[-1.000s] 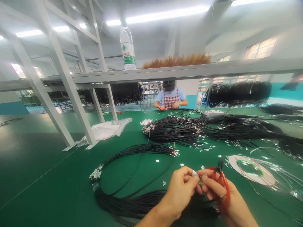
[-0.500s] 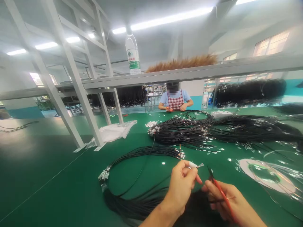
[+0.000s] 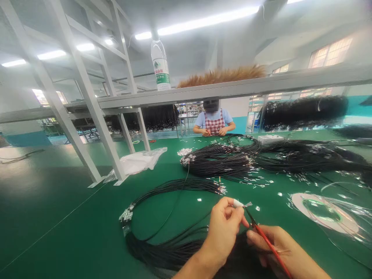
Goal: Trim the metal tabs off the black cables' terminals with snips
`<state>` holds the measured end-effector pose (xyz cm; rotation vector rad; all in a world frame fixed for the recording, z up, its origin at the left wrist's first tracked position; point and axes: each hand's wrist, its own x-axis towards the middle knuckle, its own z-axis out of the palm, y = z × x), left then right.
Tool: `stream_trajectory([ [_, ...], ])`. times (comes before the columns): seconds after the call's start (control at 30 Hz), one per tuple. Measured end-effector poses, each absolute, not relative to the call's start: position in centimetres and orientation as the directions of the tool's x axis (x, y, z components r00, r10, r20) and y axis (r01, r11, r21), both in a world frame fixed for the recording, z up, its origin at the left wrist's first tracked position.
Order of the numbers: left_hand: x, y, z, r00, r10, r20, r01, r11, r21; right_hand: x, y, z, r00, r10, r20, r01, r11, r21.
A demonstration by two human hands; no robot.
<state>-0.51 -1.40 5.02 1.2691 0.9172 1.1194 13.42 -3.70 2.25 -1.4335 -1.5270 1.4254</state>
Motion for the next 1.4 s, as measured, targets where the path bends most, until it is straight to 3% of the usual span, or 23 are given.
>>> stream_trajectory([
  [0.7, -0.4, -1.2, 4.6, 0.208, 0.974, 0.090, -0.066, -0.078, 0.995, 14.1, -3.0, 0.6, -0.238, 0.939, -0.247, 0.359, -0.151, -0.921],
  [0.93, -0.3, -1.4, 4.4, 0.208, 0.974, 0.090, -0.064, -0.078, 0.995, 14.1, -2.8, 0.8, -0.243, 0.963, -0.115, 0.376, -0.016, -0.927],
  [1.17, -0.4, -1.2, 4.6, 0.196, 0.977, 0.085, -0.070, -0.073, 0.995, 14.1, -3.2, 1.2, -0.229, 0.963, -0.141, 0.313, -0.064, -0.948],
  [1.4, -0.4, -1.4, 4.7, 0.200, 0.977, 0.079, -0.073, -0.066, 0.995, 14.2, -2.6, 0.5, -0.209, 0.967, -0.146, 0.379, -0.058, -0.924],
])
